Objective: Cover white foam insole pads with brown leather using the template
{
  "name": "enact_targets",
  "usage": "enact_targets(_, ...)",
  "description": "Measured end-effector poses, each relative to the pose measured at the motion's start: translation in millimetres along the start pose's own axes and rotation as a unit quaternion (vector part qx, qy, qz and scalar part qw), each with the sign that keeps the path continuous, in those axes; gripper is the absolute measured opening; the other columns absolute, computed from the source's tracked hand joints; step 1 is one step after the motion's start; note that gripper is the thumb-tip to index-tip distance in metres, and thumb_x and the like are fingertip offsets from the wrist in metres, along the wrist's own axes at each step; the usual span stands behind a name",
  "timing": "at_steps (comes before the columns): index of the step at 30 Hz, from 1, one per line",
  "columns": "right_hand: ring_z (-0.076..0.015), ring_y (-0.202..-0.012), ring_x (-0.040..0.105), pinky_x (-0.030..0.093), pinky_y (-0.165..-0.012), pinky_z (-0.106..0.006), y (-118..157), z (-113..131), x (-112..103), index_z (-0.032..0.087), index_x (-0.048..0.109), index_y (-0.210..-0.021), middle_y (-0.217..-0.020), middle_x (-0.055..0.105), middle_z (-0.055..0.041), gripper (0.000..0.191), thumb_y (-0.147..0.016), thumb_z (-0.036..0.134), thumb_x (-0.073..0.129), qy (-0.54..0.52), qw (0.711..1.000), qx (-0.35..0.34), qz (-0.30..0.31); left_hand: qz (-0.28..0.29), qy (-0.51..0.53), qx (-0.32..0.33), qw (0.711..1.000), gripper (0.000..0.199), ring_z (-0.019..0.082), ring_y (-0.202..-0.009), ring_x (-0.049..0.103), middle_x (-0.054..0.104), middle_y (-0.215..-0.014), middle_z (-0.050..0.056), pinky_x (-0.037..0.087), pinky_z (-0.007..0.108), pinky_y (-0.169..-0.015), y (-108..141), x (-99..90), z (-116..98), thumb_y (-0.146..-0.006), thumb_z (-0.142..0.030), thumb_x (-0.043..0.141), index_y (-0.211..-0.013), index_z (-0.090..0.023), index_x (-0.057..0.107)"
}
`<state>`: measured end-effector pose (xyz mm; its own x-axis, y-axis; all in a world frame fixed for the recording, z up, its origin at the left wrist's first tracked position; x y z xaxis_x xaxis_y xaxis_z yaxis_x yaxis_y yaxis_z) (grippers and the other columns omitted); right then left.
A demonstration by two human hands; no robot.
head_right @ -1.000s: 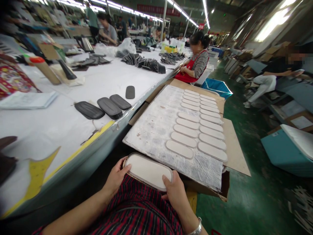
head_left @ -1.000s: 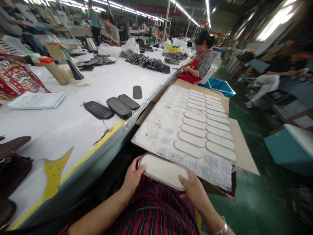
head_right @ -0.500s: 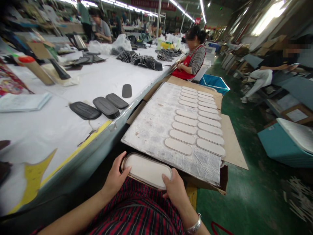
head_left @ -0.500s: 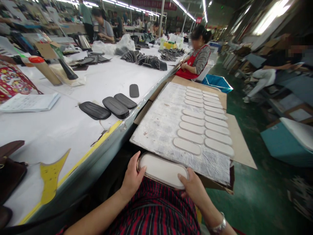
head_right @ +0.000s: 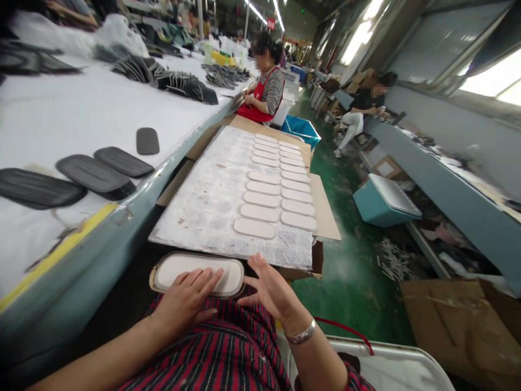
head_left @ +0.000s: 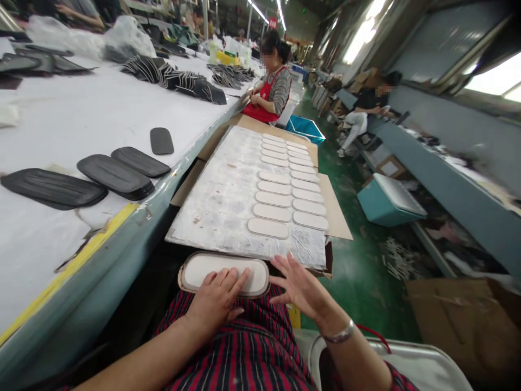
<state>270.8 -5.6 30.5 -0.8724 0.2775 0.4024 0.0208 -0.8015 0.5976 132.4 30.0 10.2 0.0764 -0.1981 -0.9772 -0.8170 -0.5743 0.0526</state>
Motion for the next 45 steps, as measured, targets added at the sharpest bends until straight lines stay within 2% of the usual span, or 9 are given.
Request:
enact_targets(3, -0.0312, -0.124, 0.033, 0.055, -0.067, -0.039, 12.9, 18.9, -25.2, 0.022, 0.038, -0.125, -0.146, 0.014, -0.0105, 0.056, -0.08, 0.055, 0.046, 0.008, 0.994, -0.075, -0.078, 0.017, -0.041, 0.013, 0.999, 0.076, 0.032, -0.107, 0.042, 0.048, -0.122, 0.011, 0.033, 0.047, -0.084, -3.5, -0.2, -6.4, -0.071, -0.046, 0.062, -0.136, -0.037, 0.023)
enact_targets(7, -0.0267, -0.119, 0.04, 0.056, -0.066, -0.033, 12.2, 24.2, -47.4, 0.022, 0.045, -0.117, -0.135, 0.034, -0.0091, 0.043, -0.081, 0.046, 0.05, 0.104, 0.967, -0.163, -0.169, 0.046, -0.084, 0.04, 0.995, 0.069, 0.033, -0.104, 0.042, 0.046, -0.122, 0.011, 0.034, 0.046, -0.079, -9.9, 1.2, -13.3, -0.074, -0.036, 0.061, -0.134, -0.04, 0.027)
enact_targets(14, -0.0143, -0.075, 0.06, 0.05, -0.049, -0.021, -24.8, -12.0, -76.3, 0.019, 0.053, -0.092, -0.093, 0.055, -0.0052, 0.027, -0.08, 0.042, 0.048, 0.203, 0.955, -0.1, -0.192, 0.067, -0.099, 0.02, 0.993, 0.054, 0.03, -0.097, 0.044, 0.047, -0.118, 0.011, 0.037, 0.038, -0.068, -22.1, -2.6, -16.9, -0.083, -0.019, 0.045, -0.13, -0.041, 0.034)
enact_targets(17, -0.0085, -0.049, 0.052, 0.044, -0.041, -0.019, -36.1, -32.1, -84.3, 0.017, 0.05, -0.075, -0.066, 0.053, 0.001, 0.027, -0.079, 0.043, 0.049, 0.192, 0.963, -0.057, -0.178, 0.059, -0.098, 0.011, 0.993, 0.059, 0.031, -0.101, 0.042, 0.045, -0.121, 0.012, 0.037, 0.041, -0.071, -22.7, -3.0, -18.9, -0.077, -0.027, 0.057, -0.13, -0.04, 0.035)
enact_targets(20, -0.0074, -0.04, 0.045, 0.039, -0.039, -0.02, -41.6, -51.9, -78.8, 0.017, 0.047, -0.067, -0.052, 0.046, 0.0049, 0.033, -0.079, 0.048, 0.048, 0.172, 0.976, -0.034, -0.129, 0.053, -0.1, 0.005, 0.994, 0.071, 0.033, -0.104, 0.04, 0.043, -0.124, 0.012, 0.037, 0.044, -0.075, -21.1, -2.8, -19.0, -0.068, -0.036, 0.068, -0.13, -0.039, 0.035)
enact_targets(26, -0.0073, -0.048, 0.044, 0.038, -0.047, -0.02, -45.9, -84.8, -55.7, 0.019, 0.045, -0.072, -0.059, 0.047, 0.0054, 0.03, -0.07, 0.043, 0.063, -0.099, 0.995, -0.001, 0.009, 0.069, -0.097, 0.014, 0.993, 0.075, 0.034, -0.105, 0.04, 0.044, -0.124, 0.014, 0.035, 0.049, -0.079, -19.8, -0.9, -19.6, -0.063, -0.046, 0.07, -0.13, -0.038, 0.036)
enact_targets(31, -0.006, -0.049, 0.043, 0.037, -0.05, -0.018, -48.8, -96.5, -52.8, 0.019, 0.044, -0.073, -0.059, 0.045, 0.0065, 0.029, -0.068, 0.034, 0.068, -0.183, 0.982, -0.018, 0.041, 0.074, -0.087, 0.02, 0.993, 0.069, 0.033, -0.106, 0.041, 0.045, -0.123, 0.012, 0.034, 0.049, -0.081, -18.2, 2.1, -21.9, -0.07, -0.035, 0.066, -0.131, -0.039, 0.034)
enact_targets(40, -0.0105, -0.052, 0.058, 0.048, -0.053, -0.024, -61.4, -81.7, -49.0, 0.019, 0.04, -0.076, -0.062, 0.058, 0.0039, 0.036, -0.068, 0.039, 0.068, -0.042, 0.993, 0.054, 0.094, 0.084, -0.078, -0.009, 0.993, 0.074, 0.035, -0.108, 0.038, 0.043, -0.125, 0.014, 0.034, 0.051, -0.082, -21.0, 4.5, -15.9, -0.066, -0.043, 0.068, -0.132, -0.037, 0.035)
enact_targets(45, -0.0156, -0.05, 0.063, 0.051, -0.049, -0.027, -57.4, -49.9, -48.2, 0.019, 0.038, -0.076, -0.055, 0.058, 0.0054, 0.034, -0.068, 0.038, 0.065, 0.167, 0.983, 0.075, 0.017, 0.073, -0.052, -0.009, 0.996, 0.066, 0.036, -0.108, 0.04, 0.044, -0.125, 0.017, 0.034, 0.052, -0.08, -24.0, 3.7, -16.6, -0.069, -0.04, 0.065, -0.13, -0.034, 0.039)
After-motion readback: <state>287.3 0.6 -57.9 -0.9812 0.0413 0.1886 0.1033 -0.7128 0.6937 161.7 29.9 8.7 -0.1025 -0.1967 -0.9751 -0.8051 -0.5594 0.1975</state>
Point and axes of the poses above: each hand's wrist, its own y-axis away from the middle knuckle, its own x-axis out of the palm, z = x × y, the point moved 8 cm from there along -y, towards the middle knuckle
